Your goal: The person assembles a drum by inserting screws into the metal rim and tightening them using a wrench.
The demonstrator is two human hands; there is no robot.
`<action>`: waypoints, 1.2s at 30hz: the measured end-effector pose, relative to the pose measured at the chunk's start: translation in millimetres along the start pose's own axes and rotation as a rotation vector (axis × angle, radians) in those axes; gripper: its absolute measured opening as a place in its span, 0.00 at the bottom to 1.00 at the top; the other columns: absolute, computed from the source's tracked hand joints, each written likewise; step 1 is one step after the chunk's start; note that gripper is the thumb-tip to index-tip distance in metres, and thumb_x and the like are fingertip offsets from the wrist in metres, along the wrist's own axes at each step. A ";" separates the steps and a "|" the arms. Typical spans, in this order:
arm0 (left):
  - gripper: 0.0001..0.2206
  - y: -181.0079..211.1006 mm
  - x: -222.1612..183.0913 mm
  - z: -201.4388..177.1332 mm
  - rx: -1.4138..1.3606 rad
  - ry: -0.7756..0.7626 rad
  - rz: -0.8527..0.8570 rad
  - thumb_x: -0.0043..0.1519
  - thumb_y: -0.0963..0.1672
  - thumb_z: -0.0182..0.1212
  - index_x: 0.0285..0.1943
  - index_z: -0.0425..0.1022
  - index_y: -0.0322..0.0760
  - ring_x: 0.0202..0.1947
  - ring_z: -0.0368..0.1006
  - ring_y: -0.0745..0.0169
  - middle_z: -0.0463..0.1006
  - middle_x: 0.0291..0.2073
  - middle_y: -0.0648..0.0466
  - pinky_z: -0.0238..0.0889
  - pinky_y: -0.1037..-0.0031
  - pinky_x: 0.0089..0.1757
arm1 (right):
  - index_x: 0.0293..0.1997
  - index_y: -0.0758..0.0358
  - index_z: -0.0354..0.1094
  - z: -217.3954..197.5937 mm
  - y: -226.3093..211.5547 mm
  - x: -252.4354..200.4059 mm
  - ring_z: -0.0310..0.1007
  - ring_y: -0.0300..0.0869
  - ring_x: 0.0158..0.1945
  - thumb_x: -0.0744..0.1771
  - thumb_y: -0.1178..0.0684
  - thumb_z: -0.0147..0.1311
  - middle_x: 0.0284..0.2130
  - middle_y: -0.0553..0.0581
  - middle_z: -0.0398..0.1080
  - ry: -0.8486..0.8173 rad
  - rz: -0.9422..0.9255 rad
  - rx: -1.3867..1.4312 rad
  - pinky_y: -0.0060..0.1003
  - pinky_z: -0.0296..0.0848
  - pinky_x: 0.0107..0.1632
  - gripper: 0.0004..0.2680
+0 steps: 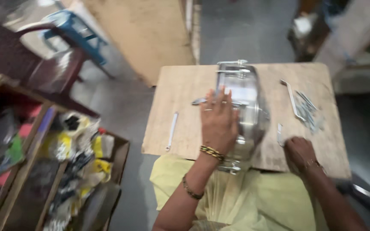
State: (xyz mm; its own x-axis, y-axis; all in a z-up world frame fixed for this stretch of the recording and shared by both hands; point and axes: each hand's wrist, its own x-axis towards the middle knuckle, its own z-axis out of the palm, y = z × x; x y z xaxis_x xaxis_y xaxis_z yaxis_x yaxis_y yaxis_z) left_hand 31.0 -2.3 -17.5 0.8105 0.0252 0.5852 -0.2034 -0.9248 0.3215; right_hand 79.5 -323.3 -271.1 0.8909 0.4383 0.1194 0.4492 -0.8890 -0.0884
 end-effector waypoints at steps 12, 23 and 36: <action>0.25 6.5 1.4 -12.5 -0.068 0.034 -0.023 0.65 0.46 0.56 0.72 0.65 0.36 0.75 0.55 0.39 0.63 0.73 0.48 0.45 0.44 0.69 | 0.44 0.45 0.73 17.5 1.2 8.8 0.73 0.55 0.47 0.66 0.45 0.53 0.41 0.57 0.73 -0.047 0.153 0.012 0.50 0.72 0.49 0.06; 0.24 8.0 -0.7 -16.4 -0.053 0.040 -0.035 0.67 0.47 0.55 0.72 0.66 0.38 0.76 0.55 0.40 0.64 0.73 0.48 0.50 0.37 0.66 | 0.50 0.43 0.76 20.0 6.0 24.4 0.77 0.52 0.46 0.67 0.50 0.53 0.42 0.56 0.74 -0.215 0.275 0.026 0.48 0.76 0.47 0.08; 0.25 8.6 -3.1 -16.1 -0.056 0.022 -0.040 0.67 0.47 0.55 0.74 0.64 0.39 0.76 0.55 0.41 0.62 0.75 0.49 0.50 0.37 0.68 | 0.44 0.58 0.79 36.9 0.9 91.4 0.80 0.59 0.46 0.70 0.51 0.48 0.43 0.67 0.79 -0.305 0.291 -0.012 0.53 0.79 0.48 0.09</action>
State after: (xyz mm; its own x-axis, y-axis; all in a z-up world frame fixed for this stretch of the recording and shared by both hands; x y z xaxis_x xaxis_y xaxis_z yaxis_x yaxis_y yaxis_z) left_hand 17.9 -4.3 -4.5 0.8066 0.0702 0.5870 -0.2022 -0.9002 0.3856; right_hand 163.8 -279.2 -296.8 0.9606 0.1858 -0.2068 0.1764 -0.9823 -0.0632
